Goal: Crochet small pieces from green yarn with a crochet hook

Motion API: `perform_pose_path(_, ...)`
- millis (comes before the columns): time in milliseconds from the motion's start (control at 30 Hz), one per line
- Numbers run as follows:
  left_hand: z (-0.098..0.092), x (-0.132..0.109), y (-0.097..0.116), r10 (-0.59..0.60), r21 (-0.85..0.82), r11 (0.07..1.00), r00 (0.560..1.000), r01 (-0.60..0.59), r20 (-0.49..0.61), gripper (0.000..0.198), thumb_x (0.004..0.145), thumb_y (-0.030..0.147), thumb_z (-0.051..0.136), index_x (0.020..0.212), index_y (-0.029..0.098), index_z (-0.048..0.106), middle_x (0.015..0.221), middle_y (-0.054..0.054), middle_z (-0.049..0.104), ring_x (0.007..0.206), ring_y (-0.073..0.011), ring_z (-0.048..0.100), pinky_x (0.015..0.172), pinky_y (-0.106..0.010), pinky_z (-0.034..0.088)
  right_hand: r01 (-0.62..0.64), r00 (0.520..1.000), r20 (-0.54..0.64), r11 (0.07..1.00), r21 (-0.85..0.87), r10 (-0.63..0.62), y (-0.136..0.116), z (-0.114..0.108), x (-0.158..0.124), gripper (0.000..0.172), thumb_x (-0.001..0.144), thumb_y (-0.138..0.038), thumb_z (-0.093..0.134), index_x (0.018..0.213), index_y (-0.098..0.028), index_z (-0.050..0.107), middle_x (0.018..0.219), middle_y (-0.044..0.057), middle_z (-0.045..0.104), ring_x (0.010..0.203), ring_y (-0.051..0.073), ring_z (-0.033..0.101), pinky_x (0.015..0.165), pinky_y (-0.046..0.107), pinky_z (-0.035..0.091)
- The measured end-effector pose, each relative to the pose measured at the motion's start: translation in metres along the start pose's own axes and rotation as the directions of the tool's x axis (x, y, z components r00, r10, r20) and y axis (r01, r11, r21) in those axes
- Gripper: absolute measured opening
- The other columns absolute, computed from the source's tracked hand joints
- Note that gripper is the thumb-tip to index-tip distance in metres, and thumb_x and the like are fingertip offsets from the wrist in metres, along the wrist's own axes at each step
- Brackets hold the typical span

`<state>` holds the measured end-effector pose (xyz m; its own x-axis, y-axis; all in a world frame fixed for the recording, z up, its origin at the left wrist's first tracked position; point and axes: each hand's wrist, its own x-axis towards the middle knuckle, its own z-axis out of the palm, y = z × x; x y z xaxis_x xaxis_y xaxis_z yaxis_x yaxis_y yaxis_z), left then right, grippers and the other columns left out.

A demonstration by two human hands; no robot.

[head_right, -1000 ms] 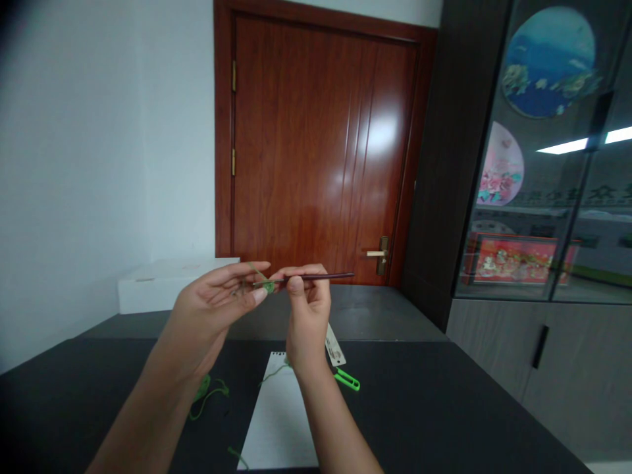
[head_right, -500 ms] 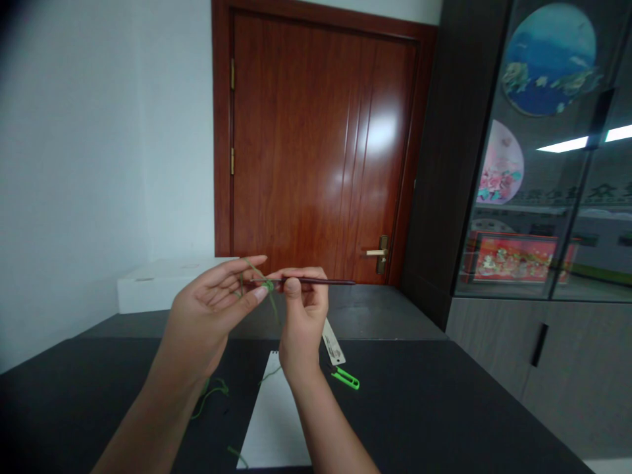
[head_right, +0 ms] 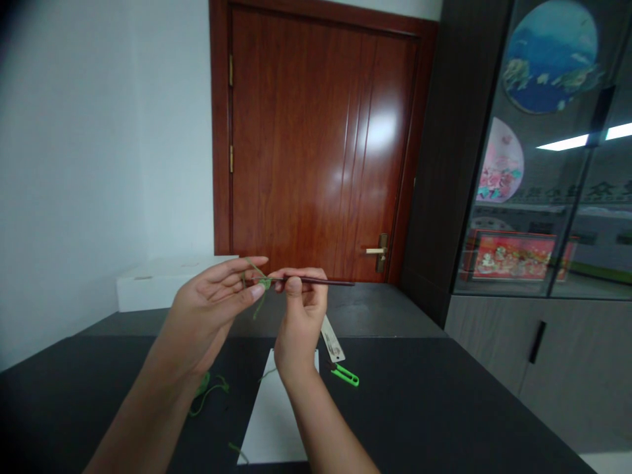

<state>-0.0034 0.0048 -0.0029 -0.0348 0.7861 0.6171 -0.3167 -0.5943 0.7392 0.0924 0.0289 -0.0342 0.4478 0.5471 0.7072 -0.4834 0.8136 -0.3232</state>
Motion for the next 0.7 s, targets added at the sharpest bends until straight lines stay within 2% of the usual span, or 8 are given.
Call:
perform_pose_path(167, -0.001, 0.001, 0.002, -0.043, -0.046, 0.998, 0.999, 0.043, 0.006, 0.037, 0.065, 0.011, 0.087, 0.101, 0.013, 0.078, 0.088, -0.006, 0.074, 0.085, -0.0151, 0.067, 0.081, -0.025, 0.054, -0.035, 0.997, 0.072, 0.996, 0.079, 0.029, -0.003, -0.002, 0.005, 0.016, 0.093, -0.035, 0.065, 0.09, -0.024, 0.054, 0.08, -0.002, 0.068, 0.068, 0.013, 0.059, 0.07, 0.029, 0.048)
perform_pose_path(300, 0.001, -0.001, 0.005, -0.057, -0.038, 0.998, 0.998, 0.057, -0.007, 0.037, 0.063, 0.011, 0.087, 0.099, 0.012, 0.077, 0.085, -0.006, 0.074, 0.083, -0.0166, 0.067, 0.079, -0.026, 0.054, 0.012, 0.99, 0.143, 0.999, 0.041, -0.017, -0.006, -0.006, 0.011, 0.017, 0.097, -0.038, 0.061, 0.091, -0.026, 0.051, 0.078, -0.002, 0.069, 0.067, 0.015, 0.062, 0.068, 0.032, 0.05)
perform_pose_path(533, 0.0, -0.002, 0.004, 0.024, 0.004, 1.0, 0.999, -0.024, -0.024, 0.032, 0.066, 0.009, 0.085, 0.097, 0.014, 0.078, 0.08, -0.003, 0.073, 0.079, -0.0138, 0.066, 0.077, -0.023, 0.053, 0.229, 0.955, 0.221, 0.967, -0.114, -0.2, -0.013, -0.013, 0.013, 0.005, 0.1, -0.026, 0.056, 0.095, -0.026, 0.054, 0.084, -0.001, 0.07, 0.072, 0.016, 0.067, 0.068, 0.032, 0.051)
perform_pose_path(700, 0.0, -0.002, 0.003, 0.084, 0.072, 0.994, 0.996, -0.082, -0.027, 0.028, 0.07, 0.01, 0.084, 0.097, 0.016, 0.078, 0.081, -0.002, 0.074, 0.076, -0.0125, 0.066, 0.077, -0.022, 0.053, 0.421, 0.891, 0.304, 0.865, -0.272, -0.338, -0.015, -0.018, 0.011, 0.004, 0.099, -0.025, 0.056, 0.097, -0.028, 0.059, 0.087, 0.001, 0.071, 0.082, 0.02, 0.069, 0.075, 0.039, 0.053)
